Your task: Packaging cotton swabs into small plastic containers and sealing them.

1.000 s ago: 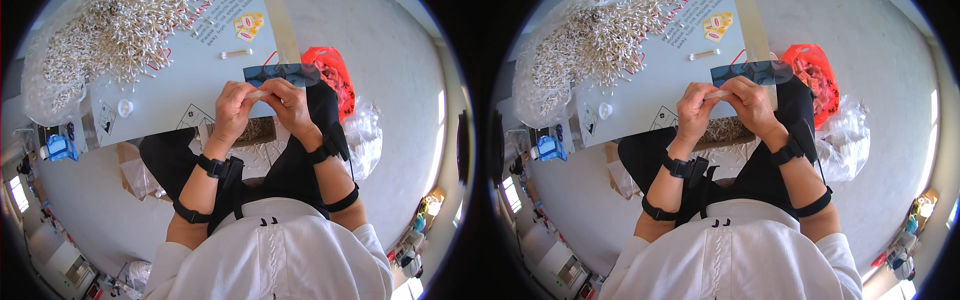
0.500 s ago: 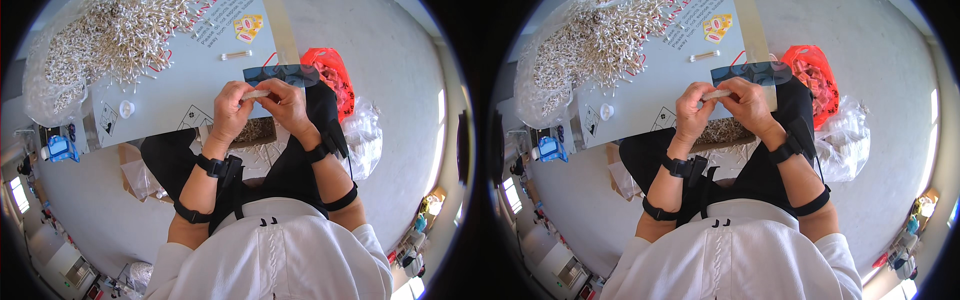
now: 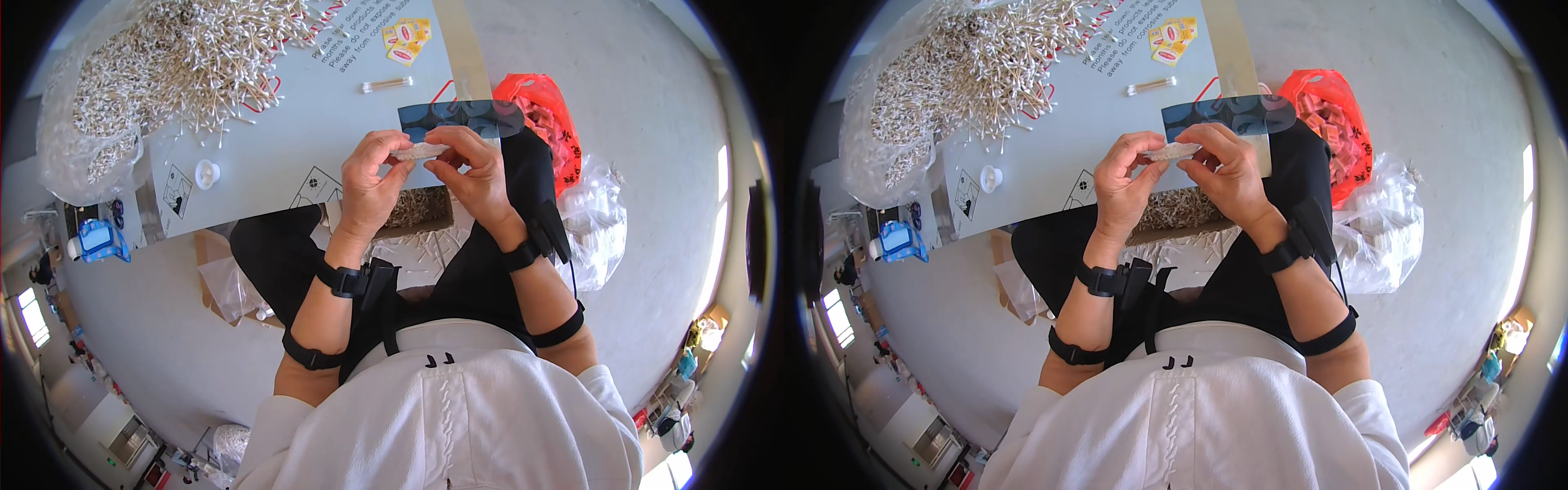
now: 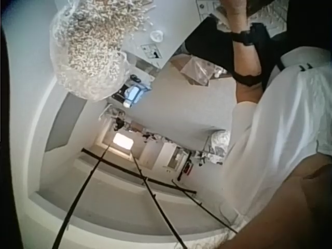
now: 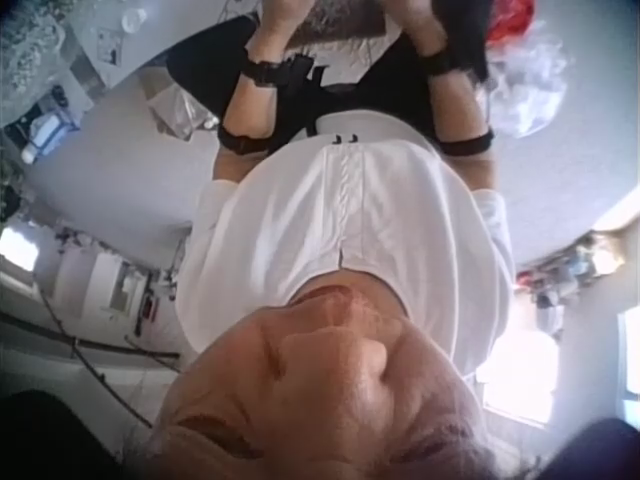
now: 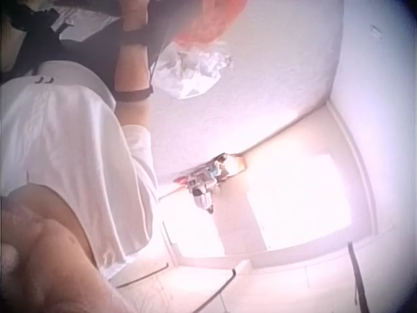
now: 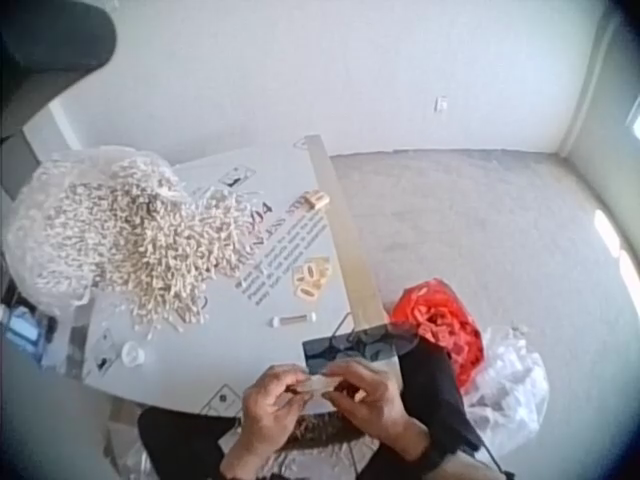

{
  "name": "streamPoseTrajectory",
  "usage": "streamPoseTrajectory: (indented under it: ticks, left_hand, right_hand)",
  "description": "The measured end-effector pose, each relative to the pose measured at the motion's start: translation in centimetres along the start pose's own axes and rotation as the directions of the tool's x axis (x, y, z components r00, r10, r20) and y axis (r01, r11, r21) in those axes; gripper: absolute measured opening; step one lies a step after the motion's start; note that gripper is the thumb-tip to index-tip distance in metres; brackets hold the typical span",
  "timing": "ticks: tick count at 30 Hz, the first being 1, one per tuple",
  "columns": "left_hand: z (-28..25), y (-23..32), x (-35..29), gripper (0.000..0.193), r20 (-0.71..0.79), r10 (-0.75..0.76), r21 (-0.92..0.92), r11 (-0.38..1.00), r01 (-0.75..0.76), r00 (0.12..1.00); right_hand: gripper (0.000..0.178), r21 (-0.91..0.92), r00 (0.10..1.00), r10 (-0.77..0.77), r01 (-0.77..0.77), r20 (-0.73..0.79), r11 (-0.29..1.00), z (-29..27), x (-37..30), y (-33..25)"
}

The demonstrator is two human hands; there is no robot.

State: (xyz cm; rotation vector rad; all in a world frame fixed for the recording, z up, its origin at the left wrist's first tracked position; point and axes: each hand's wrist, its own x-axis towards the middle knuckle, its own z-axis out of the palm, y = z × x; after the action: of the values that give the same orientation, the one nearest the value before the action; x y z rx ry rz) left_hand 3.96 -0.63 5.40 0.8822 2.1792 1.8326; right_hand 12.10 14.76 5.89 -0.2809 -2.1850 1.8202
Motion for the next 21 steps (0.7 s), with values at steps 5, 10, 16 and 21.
streamPoseTrajectory:
  ticks: [5,10,16,21]
  left_hand:
    - [-0.1,0.2,-0.6,0.017,0.019,-0.060,-0.009,0.998,0.060,0.998]
    - [-0.2,0.6,-1.0,0.016,-0.021,0.016,0.094,0.995,-0.014,1.000]
    - [-0.6,1.7,-0.8,0.013,-0.041,0.050,0.084,0.995,-0.046,0.998]
    - [-0.9,2.5,-0.8,0.005,-0.006,-0.129,0.002,0.992,0.129,0.992]
  right_hand:
    - [0.020,0.069,0.998,0.009,-0.004,-0.066,0.998,0.3,-0.7,0.7]
    - [0.012,0.071,0.993,-0.026,0.035,-0.116,0.997,0.6,-1.5,0.2]
    - [0.012,0.200,0.986,-0.005,0.038,-0.164,0.979,1.3,-2.0,-0.1]
    - [0.005,0.385,0.967,0.214,-0.147,-0.138,0.911,1.8,-2.0,-1.0]
